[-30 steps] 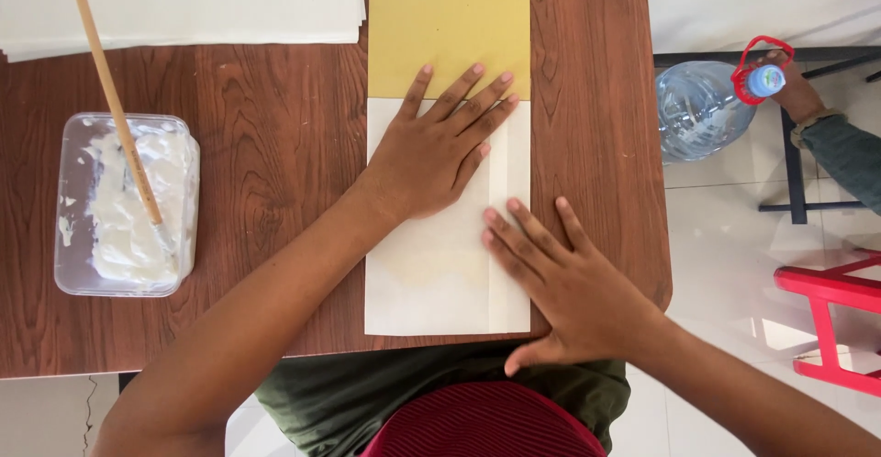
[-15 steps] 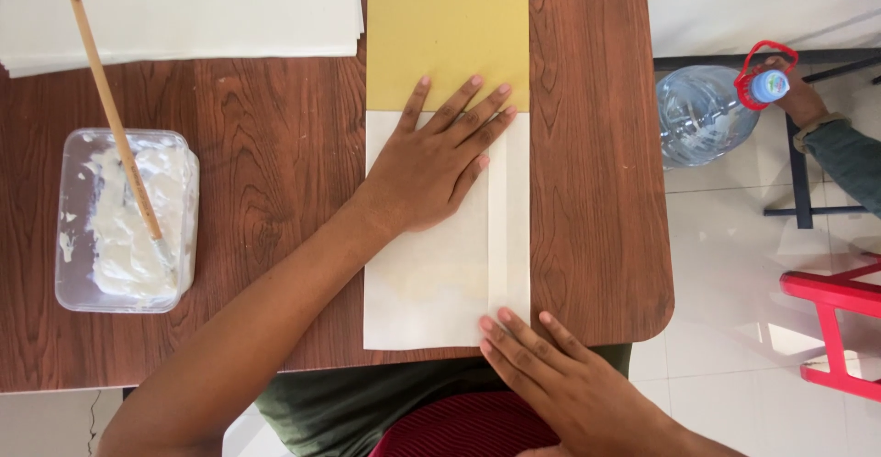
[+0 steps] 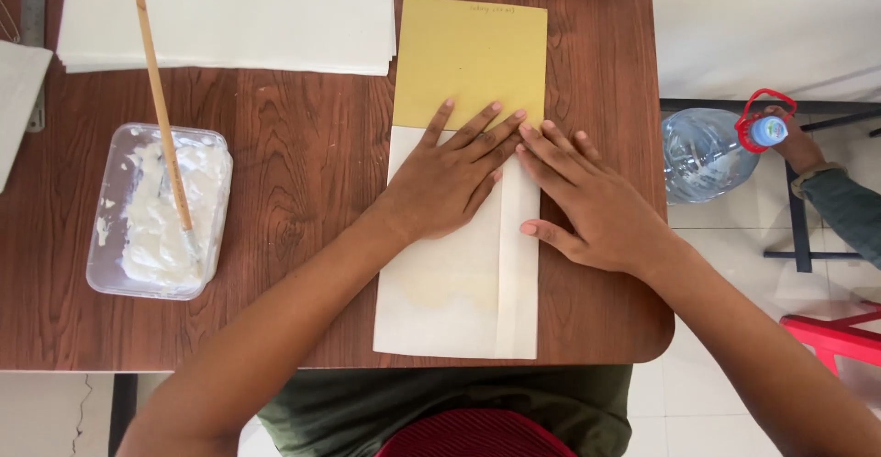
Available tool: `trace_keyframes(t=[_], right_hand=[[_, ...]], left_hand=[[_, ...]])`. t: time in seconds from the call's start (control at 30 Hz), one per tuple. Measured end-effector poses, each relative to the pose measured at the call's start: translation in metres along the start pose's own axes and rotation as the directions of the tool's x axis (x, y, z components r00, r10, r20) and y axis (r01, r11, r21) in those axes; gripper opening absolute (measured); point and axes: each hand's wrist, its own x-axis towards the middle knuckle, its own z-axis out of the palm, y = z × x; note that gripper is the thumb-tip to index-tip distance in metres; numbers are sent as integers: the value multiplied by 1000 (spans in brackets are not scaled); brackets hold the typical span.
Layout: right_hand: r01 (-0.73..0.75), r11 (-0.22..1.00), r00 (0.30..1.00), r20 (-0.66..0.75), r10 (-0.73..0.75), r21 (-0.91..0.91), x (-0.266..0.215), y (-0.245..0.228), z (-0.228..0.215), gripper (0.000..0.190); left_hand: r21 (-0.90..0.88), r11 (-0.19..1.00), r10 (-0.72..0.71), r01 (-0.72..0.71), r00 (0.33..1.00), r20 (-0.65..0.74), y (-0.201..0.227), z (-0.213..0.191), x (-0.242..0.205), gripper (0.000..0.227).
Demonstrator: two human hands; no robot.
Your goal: Manually folding and gluing paper to construct a paper bag.
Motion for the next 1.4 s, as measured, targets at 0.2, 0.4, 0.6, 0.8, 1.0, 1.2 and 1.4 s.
trace_keyframes(t=[0.2, 0.4, 0.6, 0.8, 1.0, 1.2, 1.4], right_hand=[[13, 976, 999, 43, -4, -216, -15, -32, 19, 118], [64, 952, 995, 88, -39, -300, -52, -95, 27, 127], [61, 945, 998, 52, -47, -320, -97, -141, 47, 128], [16, 934, 1000, 15, -11, -356, -117, -162, 58, 106], [-75, 964, 989, -144, 39, -256, -113, -166, 54, 76], [-47, 980, 972, -236, 0, -193, -110, -161, 59, 63], [-48, 996, 961, -274, 26, -72, -102, -158, 51, 45]], left_hand=[[5, 1000, -27, 27, 1000, 3, -1, 4, -1, 55], [-1, 1000, -28, 28, 999, 17, 0, 0, 0, 55], [9, 1000, -26, 25, 999, 21, 0, -1, -1, 55], [-11, 1000, -22, 22, 1000, 14, 2, -4, -1, 54], [-1, 1000, 22, -22, 990, -136, 3, -5, -4, 48], [299, 953, 176, -52, 898, -404, 26, -40, -33, 19], [-33, 999, 47, -43, 992, 114, 69, -72, -115, 77]])
